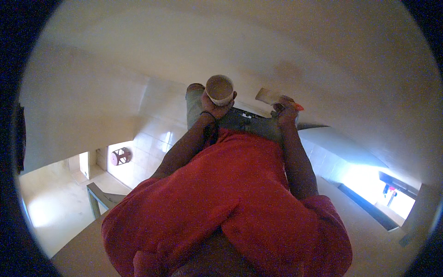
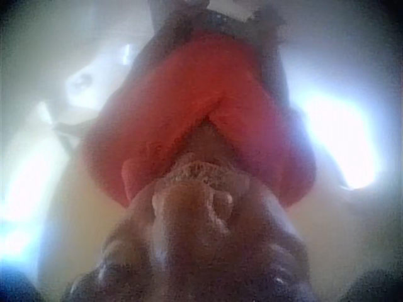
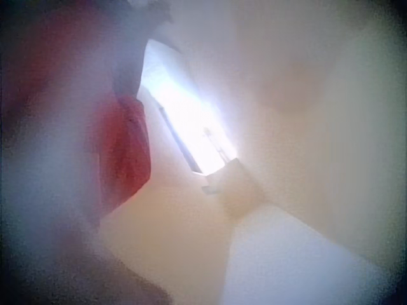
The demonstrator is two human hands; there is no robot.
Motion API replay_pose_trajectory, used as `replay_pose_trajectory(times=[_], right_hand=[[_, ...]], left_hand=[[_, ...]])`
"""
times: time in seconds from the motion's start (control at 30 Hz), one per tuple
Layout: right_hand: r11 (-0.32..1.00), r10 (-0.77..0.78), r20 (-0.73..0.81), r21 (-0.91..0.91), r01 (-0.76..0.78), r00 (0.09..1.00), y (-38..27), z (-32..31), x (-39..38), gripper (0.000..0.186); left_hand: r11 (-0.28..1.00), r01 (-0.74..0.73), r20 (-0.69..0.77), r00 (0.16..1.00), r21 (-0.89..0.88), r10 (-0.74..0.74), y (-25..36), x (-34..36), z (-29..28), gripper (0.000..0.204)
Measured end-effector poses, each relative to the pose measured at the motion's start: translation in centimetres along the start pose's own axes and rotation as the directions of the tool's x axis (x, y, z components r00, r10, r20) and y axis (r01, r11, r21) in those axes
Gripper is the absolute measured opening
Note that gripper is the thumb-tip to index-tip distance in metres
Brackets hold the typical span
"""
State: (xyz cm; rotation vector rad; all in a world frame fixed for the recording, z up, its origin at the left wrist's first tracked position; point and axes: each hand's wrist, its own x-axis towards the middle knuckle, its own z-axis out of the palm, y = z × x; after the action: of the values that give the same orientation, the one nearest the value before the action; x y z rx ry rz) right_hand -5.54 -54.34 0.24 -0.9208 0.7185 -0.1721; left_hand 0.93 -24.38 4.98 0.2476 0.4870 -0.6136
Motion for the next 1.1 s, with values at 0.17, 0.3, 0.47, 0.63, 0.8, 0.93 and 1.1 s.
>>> replay_pose_trajectory(times=[0.17,0.3,0.47,0.63,0.8,0.93,1.1], right_hand=[[0.763,-0.432,0.346,-0.353,0.542,0.833,-2.1,7.5,-0.5,0.012],[0.264,-0.674,0.695,-0.091,0.960,0.251,-6.1,19.7,-1.7,0.025],[-0.119,-0.554,0.824,0.066,0.991,-0.122,-8.1,30.0,-0.5,0.024],[-0.233,-0.596,0.795,-0.044,0.971,-0.107,-8.0,31.0,4.6,0.031],[-0.285,-0.664,0.747,-0.230,0.931,-0.019,-8.4,25.8,4.4,0.022],[-0.210,-0.687,0.706,-0.423,0.882,0.175,-9.6,18.6,5.4,0.020],[-0.295,-0.809,0.585,-0.484,0.824,0.054,-12.3,12.2,1.0,0.014]], left_hand=[[1.000,0.007,0.041,0.999,-0.008,-0.006,0.2,0.4,-0.6,0.049],[0.998,-0.034,0.037,0.999,0.047,0.033,0.5,0.4,-1.5,0.046],[0.995,-0.090,-0.033,0.995,0.041,0.092,0.0,-0.4,-0.3,0.047],[0.998,-0.060,0.023,0.998,0.007,0.060,0.6,-0.2,-1.6,0.048],[0.914,-0.279,0.053,0.960,0.294,0.276,-0.3,0.5,-3.0,0.046],[0.991,-0.133,-0.068,0.989,0.012,0.133,-0.1,-0.6,0.4,0.044],[0.997,-0.076,-0.025,0.997,-0.003,0.075,0.3,-0.2,-0.8,0.044]])
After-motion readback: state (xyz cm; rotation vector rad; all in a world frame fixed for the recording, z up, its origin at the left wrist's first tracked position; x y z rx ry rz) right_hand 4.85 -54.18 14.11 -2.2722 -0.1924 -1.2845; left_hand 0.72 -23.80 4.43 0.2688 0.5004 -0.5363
